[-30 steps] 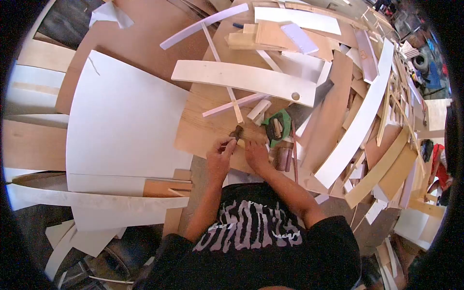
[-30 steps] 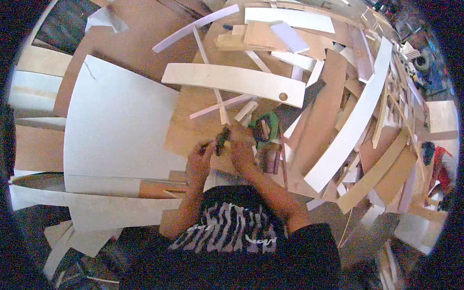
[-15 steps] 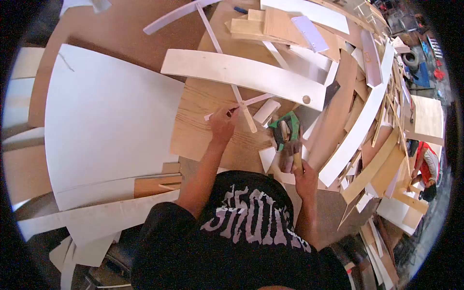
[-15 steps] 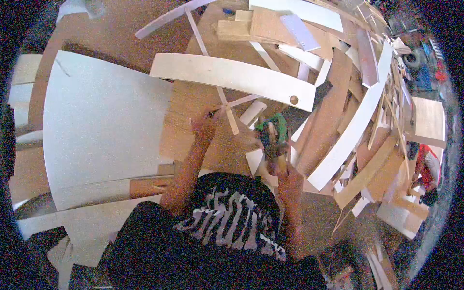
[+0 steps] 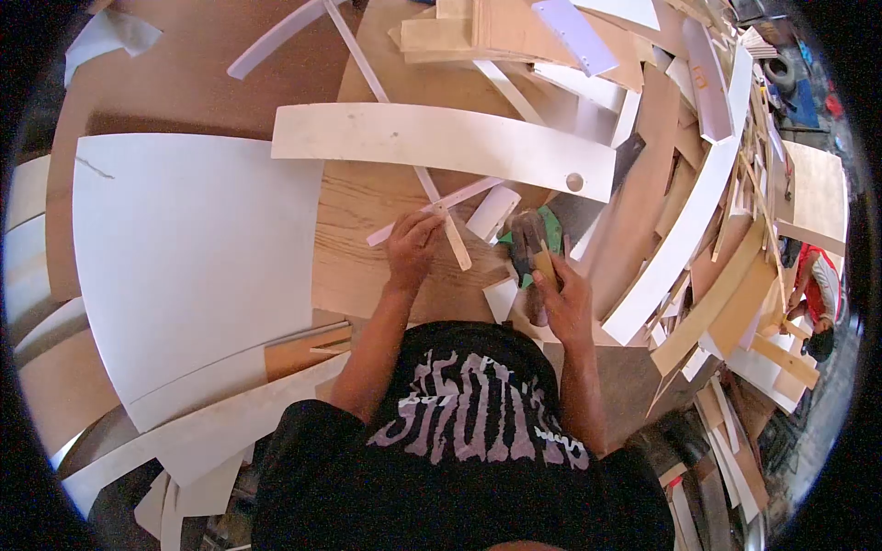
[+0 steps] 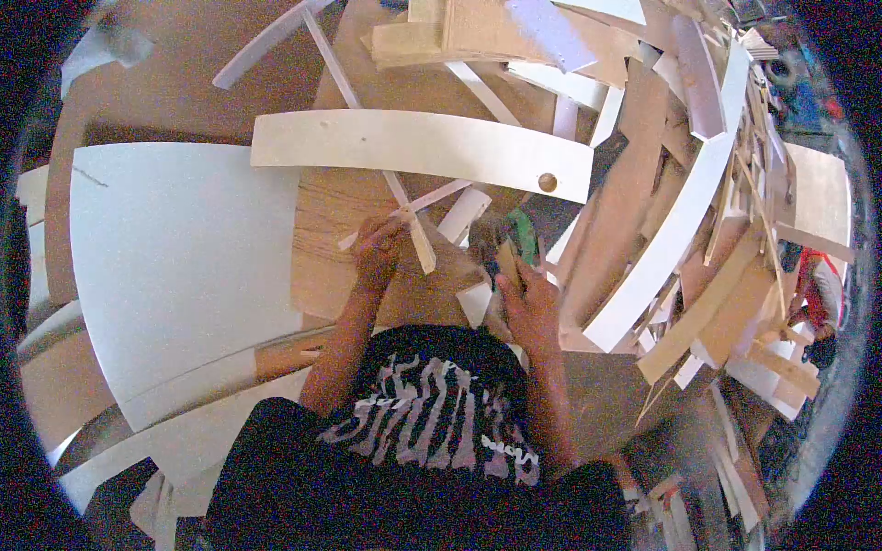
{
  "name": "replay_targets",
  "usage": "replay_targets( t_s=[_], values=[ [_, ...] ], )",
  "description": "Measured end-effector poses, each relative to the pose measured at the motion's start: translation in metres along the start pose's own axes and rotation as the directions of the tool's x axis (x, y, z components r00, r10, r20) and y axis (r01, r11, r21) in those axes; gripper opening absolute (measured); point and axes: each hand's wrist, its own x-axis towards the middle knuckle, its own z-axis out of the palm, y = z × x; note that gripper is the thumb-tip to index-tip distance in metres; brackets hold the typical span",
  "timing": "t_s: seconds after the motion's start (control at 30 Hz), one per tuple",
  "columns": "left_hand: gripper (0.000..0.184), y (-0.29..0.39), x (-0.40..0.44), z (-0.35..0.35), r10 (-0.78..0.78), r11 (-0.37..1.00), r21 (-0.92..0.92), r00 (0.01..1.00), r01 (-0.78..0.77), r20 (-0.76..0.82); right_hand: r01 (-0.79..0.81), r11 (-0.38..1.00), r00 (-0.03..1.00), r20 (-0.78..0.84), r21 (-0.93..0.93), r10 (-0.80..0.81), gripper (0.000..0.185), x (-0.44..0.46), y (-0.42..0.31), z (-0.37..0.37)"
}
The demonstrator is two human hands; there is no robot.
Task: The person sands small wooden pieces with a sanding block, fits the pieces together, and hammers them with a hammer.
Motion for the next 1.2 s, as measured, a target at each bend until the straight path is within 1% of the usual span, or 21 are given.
replay_targets(
  t_s=[0.07,0.13,0.2,0.3,0.37,0.5,0.57,0.6,0.63,0.67,0.73,0.8,0.87,0.9,0.97,1.0,1.03,1.07,1.1,1.17,1.2],
  values=[
    [0.023,-0.001,-0.002,0.000,-0.032,0.999,0.006,0.999,0.032,0.028,0.012,1.000,0.999,0.051,-0.005,-0.012,0.039,0.004,-0.002,-0.001],
    [0.026,-0.001,0.002,0.002,0.025,1.000,0.004,1.000,-0.025,-0.018,0.014,1.000,0.998,0.063,-0.015,-0.013,0.039,0.007,0.002,0.001],
    [0.026,0.002,0.006,0.001,0.046,0.999,0.002,0.999,-0.046,-0.015,0.019,1.000,0.997,0.074,-0.025,-0.017,0.040,0.009,0.005,0.002],
    [0.026,0.002,0.008,0.001,0.083,0.996,0.016,0.997,-0.083,0.006,-0.012,0.999,0.996,0.091,-0.032,0.015,0.040,0.011,0.006,0.000],
    [0.026,0.002,0.007,0.002,0.097,0.995,0.031,0.995,-0.097,0.022,-0.128,0.992,0.981,0.148,0.012,0.125,0.051,0.013,-0.001,-0.005],
    [0.027,0.004,0.006,0.003,0.096,0.993,0.064,0.995,-0.099,0.040,-0.143,0.989,0.984,0.113,0.018,0.141,0.050,0.012,-0.005,-0.004],
    [0.027,0.004,0.007,0.004,0.100,0.992,0.072,0.995,-0.102,0.031,-0.057,0.989,0.984,0.161,-0.136,0.079,0.048,0.014,-0.003,-0.001],
    [0.026,0.002,0.007,0.004,0.108,0.991,0.073,0.994,-0.110,0.024,-0.054,0.989,0.984,0.162,-0.138,0.076,0.048,0.014,-0.002,0.003],
    [0.026,0.001,0.006,0.005,0.117,0.990,0.074,0.993,-0.118,0.018,0.161,0.974,0.985,0.088,-0.161,-0.148,0.049,0.014,-0.003,0.008],
    [0.026,0.000,0.005,0.005,0.116,0.990,0.074,0.993,-0.116,0.012,0.365,0.909,0.929,0.020,-0.200,-0.368,0.051,0.015,-0.005,0.011],
    [0.025,0.001,0.003,0.005,0.066,0.992,0.102,0.997,-0.068,0.030,0.381,0.898,0.924,0.068,-0.221,-0.375,0.050,0.016,-0.020,0.015],
    [0.024,0.002,0.003,0.006,0.062,0.994,0.091,0.998,-0.063,0.013,0.397,0.885,0.918,0.114,-0.245,-0.381,0.049,0.019,-0.026,0.022],
    [0.024,0.002,0.004,0.006,0.060,0.995,0.079,0.998,-0.060,-0.005,0.271,0.963,0.936,0.234,-0.006,-0.262,0.045,0.026,-0.022,0.033],
    [0.023,0.003,0.004,0.005,0.049,0.996,0.072,0.999,-0.050,0.008,0.276,0.961,0.935,0.234,-0.012,-0.266,0.045,0.028,-0.024,0.036],
    [0.022,0.002,0.004,0.004,0.040,0.997,0.065,0.999,-0.041,0.010,0.372,0.926,0.896,0.235,0.061,-0.376,0.040,0.032,-0.028,0.041],
    [0.022,0.000,0.001,0.005,0.015,0.999,0.052,1.000,-0.015,0.018,0.379,0.924,0.894,0.237,0.057,-0.381,0.040,0.033,-0.027,0.042],
    [0.021,-0.003,-0.001,0.007,-0.011,0.999,0.039,1.000,0.010,0.025,0.348,0.937,0.894,0.287,0.041,-0.344,0.038,0.033,-0.025,0.044],
    [0.021,-0.007,-0.002,0.008,-0.013,0.999,0.038,1.000,0.012,0.018,0.315,0.949,0.891,0.337,0.024,-0.304,0.037,0.033,-0.023,0.047],
    [0.021,-0.007,-0.001,0.008,-0.004,1.000,-0.010,1.000,0.004,0.003,0.319,0.947,0.889,0.341,0.020,-0.307,0.037,0.033,-0.023,0.048],
    [0.020,-0.008,-0.002,0.008,0.004,0.997,-0.076,1.000,-0.005,-0.020,0.260,0.966,0.888,0.394,-0.001,-0.238,0.038,0.033,-0.023,0.052],
    [0.020,-0.008,-0.002,0.008,0.003,0.995,-0.095,1.000,-0.005,-0.025,0.263,0.962,0.882,0.423,-0.078,-0.207,0.041,0.033,-0.026,0.051]
  ],
)
